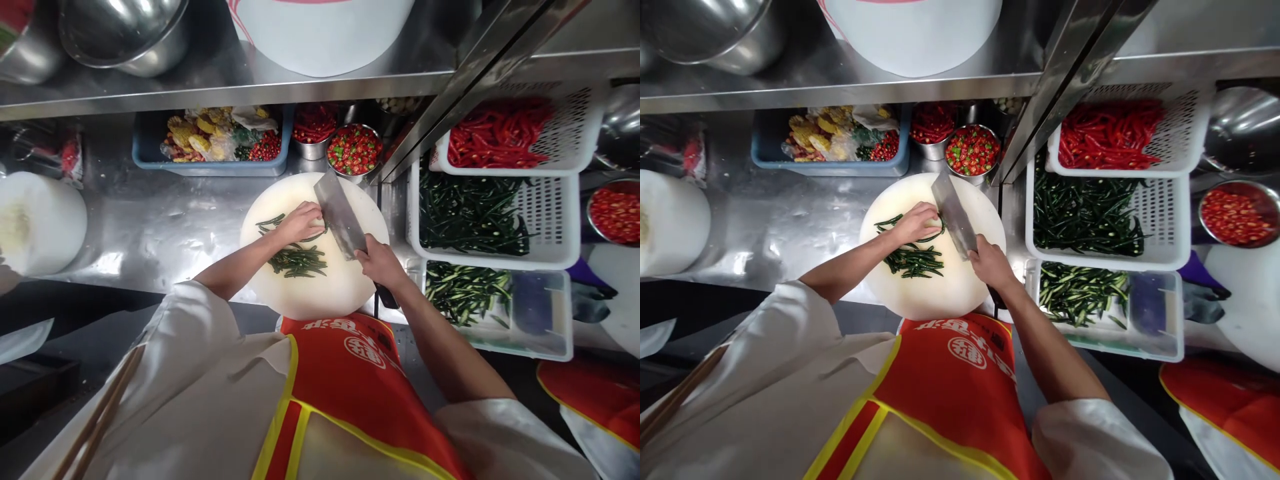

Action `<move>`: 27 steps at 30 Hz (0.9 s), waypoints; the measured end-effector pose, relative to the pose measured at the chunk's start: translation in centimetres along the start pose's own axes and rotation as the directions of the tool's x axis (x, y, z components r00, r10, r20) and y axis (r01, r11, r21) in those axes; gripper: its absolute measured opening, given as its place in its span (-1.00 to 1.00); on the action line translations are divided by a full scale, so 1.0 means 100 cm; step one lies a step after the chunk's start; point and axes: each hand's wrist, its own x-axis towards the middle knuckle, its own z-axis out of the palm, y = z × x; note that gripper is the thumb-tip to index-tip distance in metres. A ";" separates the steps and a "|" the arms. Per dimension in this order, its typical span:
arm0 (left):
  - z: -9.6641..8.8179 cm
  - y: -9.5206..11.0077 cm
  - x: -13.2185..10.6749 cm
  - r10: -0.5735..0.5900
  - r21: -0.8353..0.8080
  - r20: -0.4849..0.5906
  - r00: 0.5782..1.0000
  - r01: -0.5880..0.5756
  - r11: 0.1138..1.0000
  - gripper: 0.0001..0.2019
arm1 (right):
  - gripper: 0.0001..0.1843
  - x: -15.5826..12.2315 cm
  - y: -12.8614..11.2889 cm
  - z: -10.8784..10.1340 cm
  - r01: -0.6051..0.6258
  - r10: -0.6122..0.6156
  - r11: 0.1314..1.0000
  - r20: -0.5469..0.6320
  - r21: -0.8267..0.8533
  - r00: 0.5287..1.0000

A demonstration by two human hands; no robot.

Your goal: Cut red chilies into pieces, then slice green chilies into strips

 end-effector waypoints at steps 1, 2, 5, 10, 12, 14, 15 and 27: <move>-0.006 0.001 -0.004 -0.051 -0.019 -0.031 0.998 0.051 0.999 -0.79 | -0.70 -0.006 0.005 0.000 -0.006 0.006 1.000 -0.014 -0.003 1.000; -0.012 0.003 -0.008 -0.100 -0.036 -0.034 0.994 0.099 0.994 -0.81 | -0.70 -0.013 0.009 -0.001 -0.011 0.011 1.000 -0.029 -0.021 1.000; -0.029 0.009 -0.021 -0.143 -0.018 0.171 0.975 0.148 0.989 -0.83 | -0.72 -0.032 0.019 0.002 0.007 -0.009 0.989 -0.011 -0.145 1.000; -0.031 0.019 -0.028 -0.110 0.158 0.428 0.897 0.046 0.986 -0.88 | -0.75 -0.040 0.023 0.007 0.035 -0.020 0.968 0.063 -0.247 0.998; -0.026 0.021 -0.026 -0.119 0.188 0.409 0.904 0.044 0.981 -0.87 | -0.75 -0.038 0.023 0.006 0.008 0.003 0.971 0.046 -0.239 0.999; -0.022 0.025 -0.023 -0.112 0.208 0.417 0.902 0.025 0.978 -0.89 | -0.76 -0.038 0.024 0.003 -0.010 0.019 0.977 0.040 -0.213 0.999; -0.020 0.027 -0.021 -0.105 0.222 0.425 0.899 0.009 0.975 -0.89 | -0.76 -0.038 0.024 0.001 -0.014 0.022 0.980 0.041 -0.198 0.999; 0.012 0.044 -0.005 0.143 0.163 0.211 0.967 -0.179 0.970 -0.72 | -0.70 -0.044 0.022 0.001 -0.022 0.037 0.960 0.049 -0.279 0.998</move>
